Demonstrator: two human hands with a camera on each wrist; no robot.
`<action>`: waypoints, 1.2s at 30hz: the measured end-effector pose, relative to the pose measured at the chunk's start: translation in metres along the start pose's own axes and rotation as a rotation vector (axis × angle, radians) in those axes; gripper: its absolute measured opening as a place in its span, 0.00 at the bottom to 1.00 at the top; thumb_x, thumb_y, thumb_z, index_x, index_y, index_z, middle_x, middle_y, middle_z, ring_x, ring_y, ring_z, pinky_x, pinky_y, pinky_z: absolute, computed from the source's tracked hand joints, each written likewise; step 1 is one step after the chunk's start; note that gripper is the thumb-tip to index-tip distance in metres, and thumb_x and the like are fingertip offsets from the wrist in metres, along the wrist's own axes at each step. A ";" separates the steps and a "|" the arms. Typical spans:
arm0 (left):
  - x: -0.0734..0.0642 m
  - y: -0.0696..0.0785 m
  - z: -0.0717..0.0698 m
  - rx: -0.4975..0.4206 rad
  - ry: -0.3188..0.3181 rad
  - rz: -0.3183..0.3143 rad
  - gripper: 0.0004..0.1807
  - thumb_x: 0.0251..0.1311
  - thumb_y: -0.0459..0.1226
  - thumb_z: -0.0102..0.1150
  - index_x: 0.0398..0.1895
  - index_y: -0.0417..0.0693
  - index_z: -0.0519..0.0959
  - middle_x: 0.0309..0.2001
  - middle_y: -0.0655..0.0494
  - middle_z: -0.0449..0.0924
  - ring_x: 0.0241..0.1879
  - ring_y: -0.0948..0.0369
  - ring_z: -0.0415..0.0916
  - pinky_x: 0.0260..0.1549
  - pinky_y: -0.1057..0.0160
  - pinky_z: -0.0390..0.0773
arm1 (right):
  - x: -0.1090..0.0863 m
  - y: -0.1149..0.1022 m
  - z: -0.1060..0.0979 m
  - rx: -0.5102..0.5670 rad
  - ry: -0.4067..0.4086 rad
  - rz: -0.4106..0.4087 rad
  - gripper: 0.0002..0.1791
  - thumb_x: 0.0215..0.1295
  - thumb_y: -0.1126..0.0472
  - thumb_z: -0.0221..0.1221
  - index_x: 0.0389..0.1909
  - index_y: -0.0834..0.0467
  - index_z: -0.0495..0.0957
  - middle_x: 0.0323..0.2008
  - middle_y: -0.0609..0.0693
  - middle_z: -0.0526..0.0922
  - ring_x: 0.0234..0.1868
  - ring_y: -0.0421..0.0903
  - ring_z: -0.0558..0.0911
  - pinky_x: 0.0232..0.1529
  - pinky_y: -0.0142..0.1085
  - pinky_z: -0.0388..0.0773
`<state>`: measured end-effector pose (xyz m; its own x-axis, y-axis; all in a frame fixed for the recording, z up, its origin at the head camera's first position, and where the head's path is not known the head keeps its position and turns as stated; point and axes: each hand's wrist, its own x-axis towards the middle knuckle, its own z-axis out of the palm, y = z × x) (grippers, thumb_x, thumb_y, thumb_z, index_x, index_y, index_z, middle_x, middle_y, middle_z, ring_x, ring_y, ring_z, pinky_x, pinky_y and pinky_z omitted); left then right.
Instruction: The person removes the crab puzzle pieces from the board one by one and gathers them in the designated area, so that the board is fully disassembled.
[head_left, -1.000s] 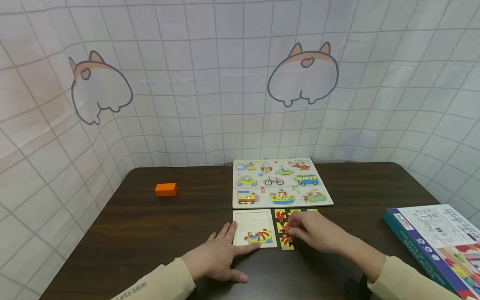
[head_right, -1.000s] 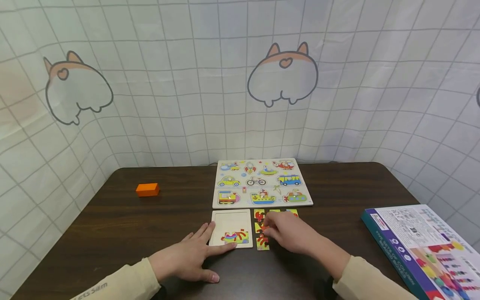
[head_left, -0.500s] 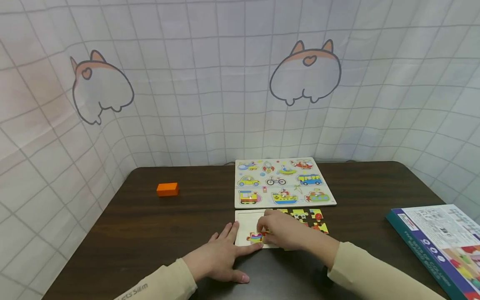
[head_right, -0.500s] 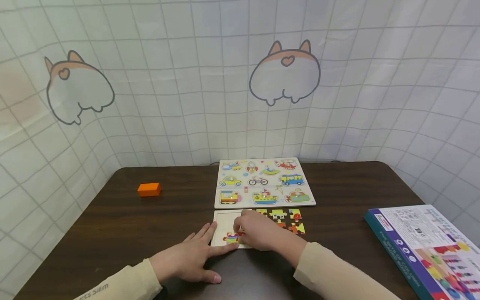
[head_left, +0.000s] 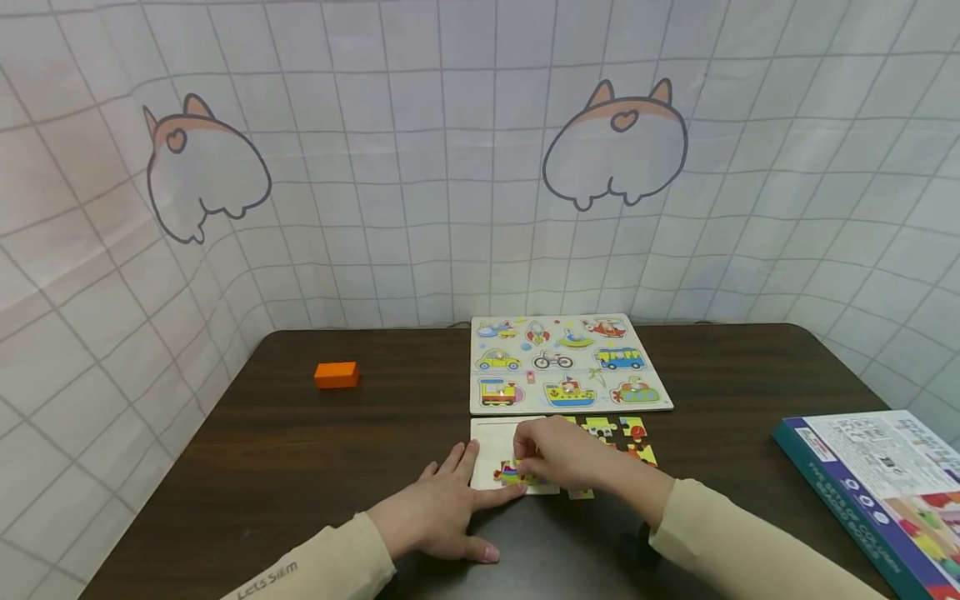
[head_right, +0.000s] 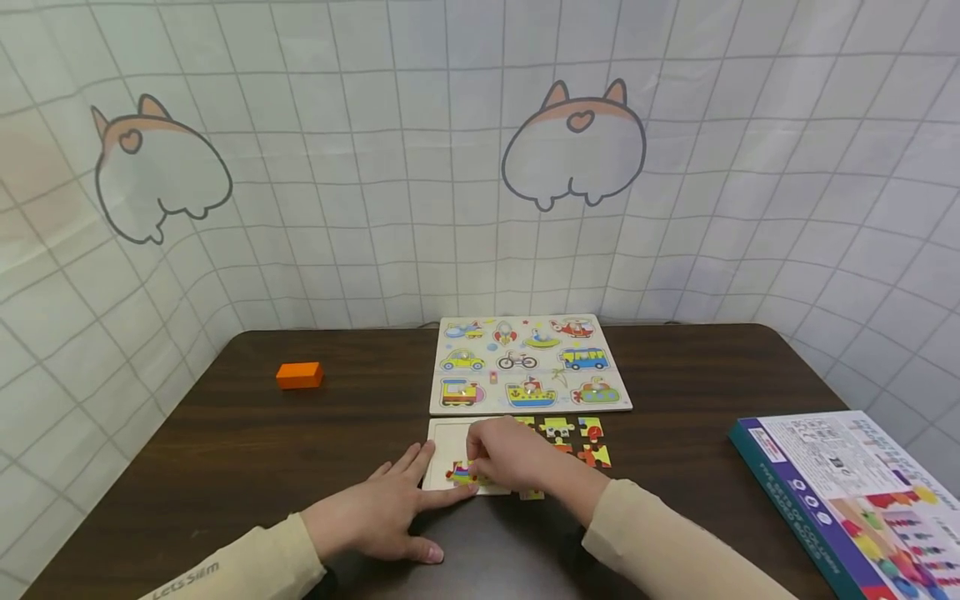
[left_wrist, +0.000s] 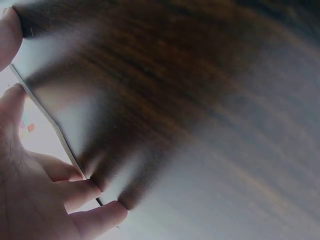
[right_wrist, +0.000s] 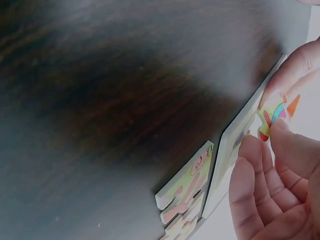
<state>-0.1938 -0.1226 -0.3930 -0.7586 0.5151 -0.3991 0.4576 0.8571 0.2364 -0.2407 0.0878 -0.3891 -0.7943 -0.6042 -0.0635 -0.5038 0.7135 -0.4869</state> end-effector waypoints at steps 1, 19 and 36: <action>0.000 0.000 0.000 -0.001 -0.003 0.001 0.40 0.57 0.64 0.66 0.73 0.92 0.60 0.83 0.39 0.41 0.82 0.40 0.42 0.71 0.32 0.58 | 0.000 0.000 0.000 0.016 0.004 -0.007 0.09 0.67 0.62 0.67 0.30 0.53 0.77 0.24 0.42 0.77 0.26 0.38 0.73 0.30 0.31 0.70; 0.007 -0.007 0.007 -0.016 -0.006 0.017 0.42 0.58 0.63 0.66 0.72 0.98 0.54 0.83 0.37 0.38 0.81 0.39 0.40 0.71 0.31 0.57 | -0.039 0.036 -0.030 0.175 0.116 0.028 0.07 0.70 0.62 0.64 0.31 0.56 0.77 0.25 0.46 0.82 0.25 0.38 0.76 0.26 0.32 0.74; 0.003 -0.001 0.002 -0.026 -0.006 -0.005 0.42 0.57 0.63 0.67 0.73 0.95 0.57 0.83 0.38 0.40 0.81 0.40 0.41 0.72 0.32 0.57 | -0.090 0.081 -0.035 0.194 0.025 0.095 0.06 0.70 0.61 0.64 0.32 0.55 0.79 0.24 0.43 0.80 0.21 0.35 0.73 0.24 0.32 0.74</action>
<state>-0.1950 -0.1219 -0.3963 -0.7579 0.5112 -0.4052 0.4421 0.8593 0.2572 -0.2213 0.2124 -0.3921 -0.8446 -0.5268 -0.0961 -0.3539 0.6838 -0.6382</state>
